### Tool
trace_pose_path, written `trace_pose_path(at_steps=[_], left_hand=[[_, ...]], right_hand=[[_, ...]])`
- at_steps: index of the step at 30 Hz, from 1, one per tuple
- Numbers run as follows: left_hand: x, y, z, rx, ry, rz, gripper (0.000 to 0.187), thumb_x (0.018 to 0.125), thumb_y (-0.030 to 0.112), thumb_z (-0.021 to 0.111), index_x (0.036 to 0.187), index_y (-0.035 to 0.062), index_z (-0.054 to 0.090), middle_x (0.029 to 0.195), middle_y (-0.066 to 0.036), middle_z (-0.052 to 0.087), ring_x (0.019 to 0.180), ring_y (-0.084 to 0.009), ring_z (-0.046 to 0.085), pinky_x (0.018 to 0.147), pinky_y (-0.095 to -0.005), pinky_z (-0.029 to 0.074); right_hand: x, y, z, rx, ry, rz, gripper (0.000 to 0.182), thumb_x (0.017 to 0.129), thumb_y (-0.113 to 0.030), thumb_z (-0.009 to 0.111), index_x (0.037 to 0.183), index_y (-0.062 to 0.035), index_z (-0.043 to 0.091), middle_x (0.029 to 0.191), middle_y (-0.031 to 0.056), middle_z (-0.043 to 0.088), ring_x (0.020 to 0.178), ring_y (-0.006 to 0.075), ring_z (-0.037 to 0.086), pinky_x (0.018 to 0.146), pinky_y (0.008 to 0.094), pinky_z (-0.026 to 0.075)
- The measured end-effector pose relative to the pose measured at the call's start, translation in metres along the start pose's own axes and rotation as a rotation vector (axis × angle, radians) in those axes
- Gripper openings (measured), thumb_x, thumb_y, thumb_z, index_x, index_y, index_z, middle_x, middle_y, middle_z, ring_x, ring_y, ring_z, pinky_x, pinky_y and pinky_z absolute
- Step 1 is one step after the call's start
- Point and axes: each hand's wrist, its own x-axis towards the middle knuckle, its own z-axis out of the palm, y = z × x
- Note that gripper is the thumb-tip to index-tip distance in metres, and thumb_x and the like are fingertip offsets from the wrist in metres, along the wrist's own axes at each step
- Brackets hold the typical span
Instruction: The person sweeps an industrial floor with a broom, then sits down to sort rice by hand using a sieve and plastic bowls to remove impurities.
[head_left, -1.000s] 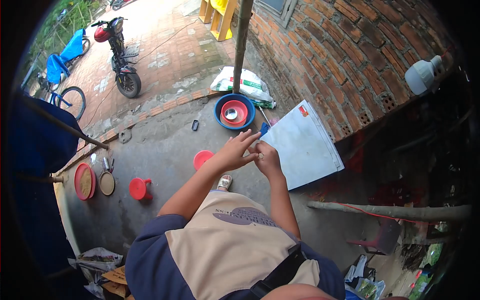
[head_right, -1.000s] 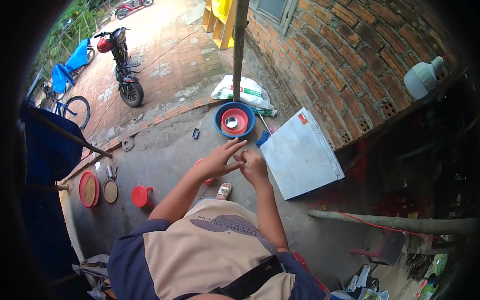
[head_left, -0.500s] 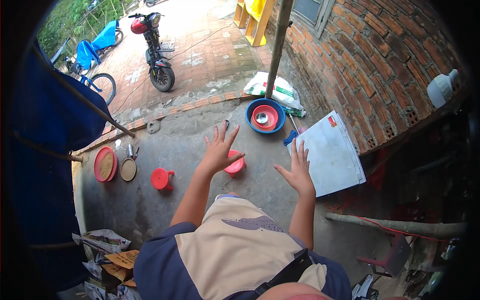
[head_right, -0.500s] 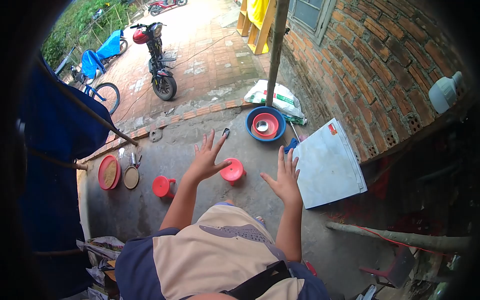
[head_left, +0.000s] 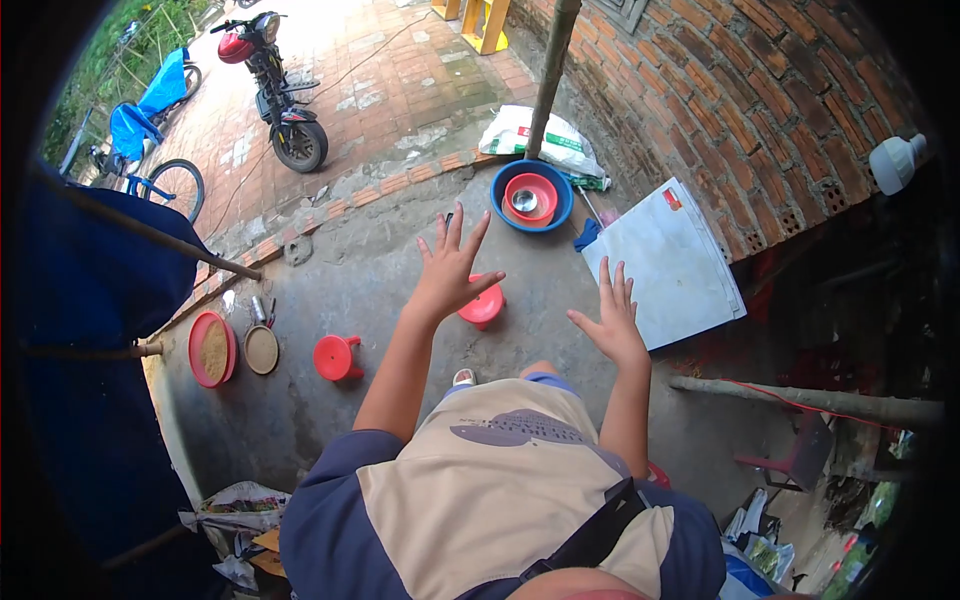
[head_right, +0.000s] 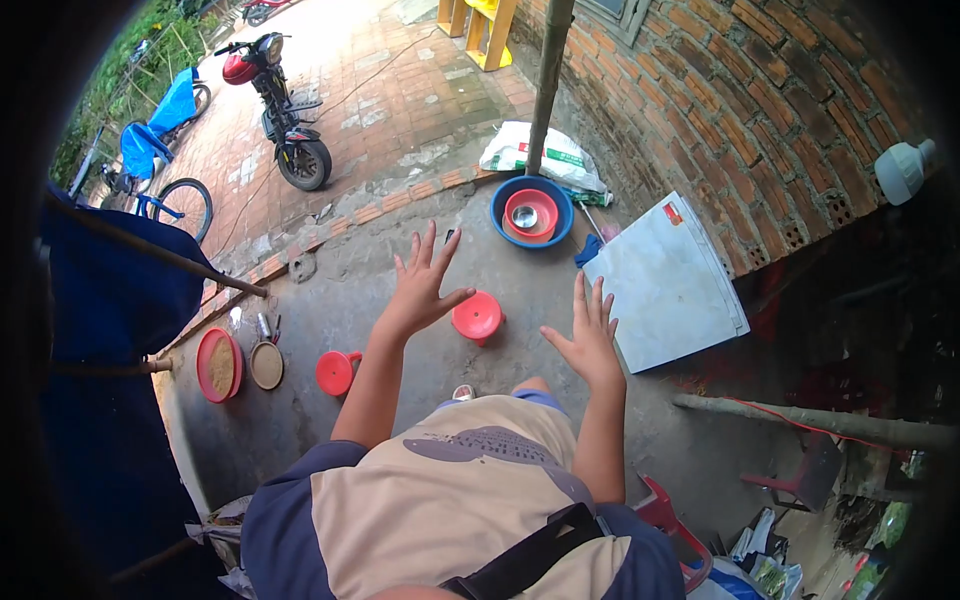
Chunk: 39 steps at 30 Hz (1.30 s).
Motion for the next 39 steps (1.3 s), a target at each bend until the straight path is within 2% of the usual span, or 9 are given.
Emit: trace_pose_path(at_steps=[2, 5, 10, 13, 16, 18, 27, 35, 39], left_hand=[[0.0, -0.008, 0.001, -0.032, 0.011, -0.005, 0.089, 0.075, 0.049, 0.069, 0.147, 0.0292, 0.02, 0.153, -0.019, 0.005, 0.138, -0.0477, 0.007, 0.101, -0.0712, 0.011], [0.007, -0.018, 0.003, 0.001, 0.011, -0.034, 0.089, 0.075, 0.049, 0.069, 0.147, 0.0291, 0.021, 0.153, -0.019, 0.006, 0.137, -0.048, 0.008, 0.1, -0.0714, 0.012], [0.026, -0.011, 0.001, 0.056, 0.082, -0.152, 0.088, 0.075, 0.049, 0.068, 0.146, 0.0295, 0.021, 0.153, -0.019, 0.006, 0.137, -0.0479, 0.008, 0.1, -0.0715, 0.011], [0.036, 0.003, -0.009, 0.023, 0.113, -0.127, 0.086, 0.076, 0.05, 0.067, 0.146, 0.0297, 0.021, 0.153, -0.019, 0.006, 0.138, -0.0479, 0.008, 0.1, -0.0713, 0.011], [0.049, 0.009, -0.009, 0.099, 0.097, -0.146, 0.084, 0.079, 0.049, 0.065, 0.147, 0.0291, 0.019, 0.153, -0.019, 0.005, 0.138, -0.0461, 0.006, 0.102, -0.0692, 0.011], [0.056, 0.006, -0.002, 0.057, 0.162, -0.143, 0.083, 0.078, 0.049, 0.065, 0.146, 0.0296, 0.022, 0.153, -0.019, 0.007, 0.138, -0.0477, 0.008, 0.101, -0.0708, 0.011], [0.12, -0.015, 0.017, 0.042, -0.027, -0.146, 0.082, 0.08, 0.047, 0.065, 0.147, 0.0292, 0.02, 0.153, -0.019, 0.006, 0.139, -0.0454, 0.007, 0.104, -0.0679, 0.01], [0.239, -0.058, 0.017, -0.027, -0.194, 0.104, 0.083, 0.08, 0.046, 0.065, 0.147, 0.0266, 0.02, 0.153, -0.02, 0.005, 0.139, -0.0437, 0.006, 0.104, -0.0671, 0.01], [0.309, -0.066, 0.009, -0.053, -0.219, 0.273, 0.083, 0.08, 0.045, 0.067, 0.147, 0.026, 0.021, 0.153, -0.019, 0.006, 0.139, -0.0436, 0.008, 0.104, -0.0663, 0.012]], right_hand=[[0.005, -0.003, 0.002, 0.03, -0.025, -0.099, 0.102, 0.077, -0.047, 0.068, 0.149, -0.0245, -0.001, 0.153, 0.0208, -0.002, 0.137, 0.049, 0.002, 0.106, 0.064, 0.011], [0.029, 0.0, -0.002, -0.016, 0.021, -0.096, 0.102, 0.076, -0.047, 0.068, 0.149, -0.0241, -0.001, 0.153, 0.0208, -0.002, 0.137, 0.0498, 0.002, 0.105, 0.0647, 0.011], [0.079, -0.002, -0.03, -0.091, 0.025, -0.135, 0.102, 0.077, -0.048, 0.067, 0.149, -0.0243, -0.001, 0.153, 0.0212, -0.002, 0.137, 0.049, 0.002, 0.105, 0.0646, 0.011], [0.096, -0.005, -0.041, 0.009, 0.078, -0.237, 0.102, 0.077, -0.048, 0.067, 0.149, -0.0246, -0.001, 0.153, 0.0211, -0.002, 0.138, 0.0479, 0.002, 0.106, 0.064, 0.012], [0.113, 0.003, -0.045, 0.008, 0.073, -0.237, 0.1, 0.077, -0.05, 0.066, 0.149, -0.0245, 0.002, 0.154, 0.0184, 0.0, 0.14, 0.0431, 0.002, 0.107, 0.0619, 0.011], [0.122, 0.01, -0.042, 0.009, 0.031, -0.222, 0.1, 0.077, -0.051, 0.066, 0.149, -0.0247, 0.001, 0.154, 0.0184, 0.0, 0.139, 0.0447, 0.002, 0.107, 0.0622, 0.011], [0.162, 0.038, -0.035, 0.002, 0.009, -0.024, 0.104, 0.075, -0.048, 0.069, 0.148, -0.0263, -0.002, 0.153, 0.0206, -0.003, 0.137, 0.0496, 0.003, 0.105, 0.0654, 0.013], [0.224, 0.0, -0.044, 0.041, 0.186, 0.204, 0.102, 0.076, -0.045, 0.07, 0.148, -0.027, 0.0, 0.153, 0.0202, -0.002, 0.137, 0.0497, 0.003, 0.105, 0.0659, 0.012], [0.244, -0.043, -0.049, 0.106, 0.185, 0.189, 0.101, 0.076, -0.043, 0.069, 0.148, -0.0248, 0.001, 0.153, 0.0205, -0.003, 0.138, 0.048, 0.003, 0.107, 0.0625, 0.012]])
